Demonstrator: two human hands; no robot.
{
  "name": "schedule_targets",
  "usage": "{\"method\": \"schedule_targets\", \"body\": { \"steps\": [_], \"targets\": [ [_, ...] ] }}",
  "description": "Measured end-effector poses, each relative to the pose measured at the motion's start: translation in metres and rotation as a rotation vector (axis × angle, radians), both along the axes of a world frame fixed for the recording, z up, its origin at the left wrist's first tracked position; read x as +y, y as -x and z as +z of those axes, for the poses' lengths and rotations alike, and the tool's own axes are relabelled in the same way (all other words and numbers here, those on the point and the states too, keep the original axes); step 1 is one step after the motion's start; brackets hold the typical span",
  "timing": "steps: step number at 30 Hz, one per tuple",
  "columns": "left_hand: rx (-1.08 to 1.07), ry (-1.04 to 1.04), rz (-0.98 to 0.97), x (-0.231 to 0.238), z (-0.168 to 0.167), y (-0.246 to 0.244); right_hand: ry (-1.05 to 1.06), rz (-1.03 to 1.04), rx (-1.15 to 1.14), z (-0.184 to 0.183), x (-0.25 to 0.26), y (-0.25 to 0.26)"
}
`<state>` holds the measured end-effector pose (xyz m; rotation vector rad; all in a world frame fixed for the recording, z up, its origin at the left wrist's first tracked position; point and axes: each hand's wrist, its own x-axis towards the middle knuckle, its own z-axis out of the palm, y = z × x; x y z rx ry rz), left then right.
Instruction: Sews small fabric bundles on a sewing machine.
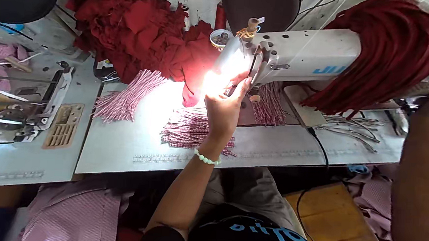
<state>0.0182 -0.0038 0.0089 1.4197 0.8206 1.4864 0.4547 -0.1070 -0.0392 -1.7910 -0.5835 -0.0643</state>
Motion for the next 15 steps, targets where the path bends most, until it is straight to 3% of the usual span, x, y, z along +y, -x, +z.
{"method": "schedule_targets", "body": {
  "steps": [1, 3, 9, 15],
  "targets": [
    [-0.008, -0.01, 0.004, 0.0, -0.001, -0.001, -0.024, -0.001, 0.015, -0.022, -0.002, -0.022],
    [-0.005, -0.021, 0.018, -0.001, -0.003, -0.001, -0.034, -0.087, 0.125, -0.032, 0.005, -0.03],
    [0.065, -0.047, 0.036, -0.001, -0.001, -0.002, 0.032, -0.009, 0.08, -0.023, -0.003, -0.024],
    [0.295, -0.142, 0.089, 0.001, 0.0, 0.003, 0.078, -0.023, 0.049, -0.014, -0.002, -0.012]
  ]
}}
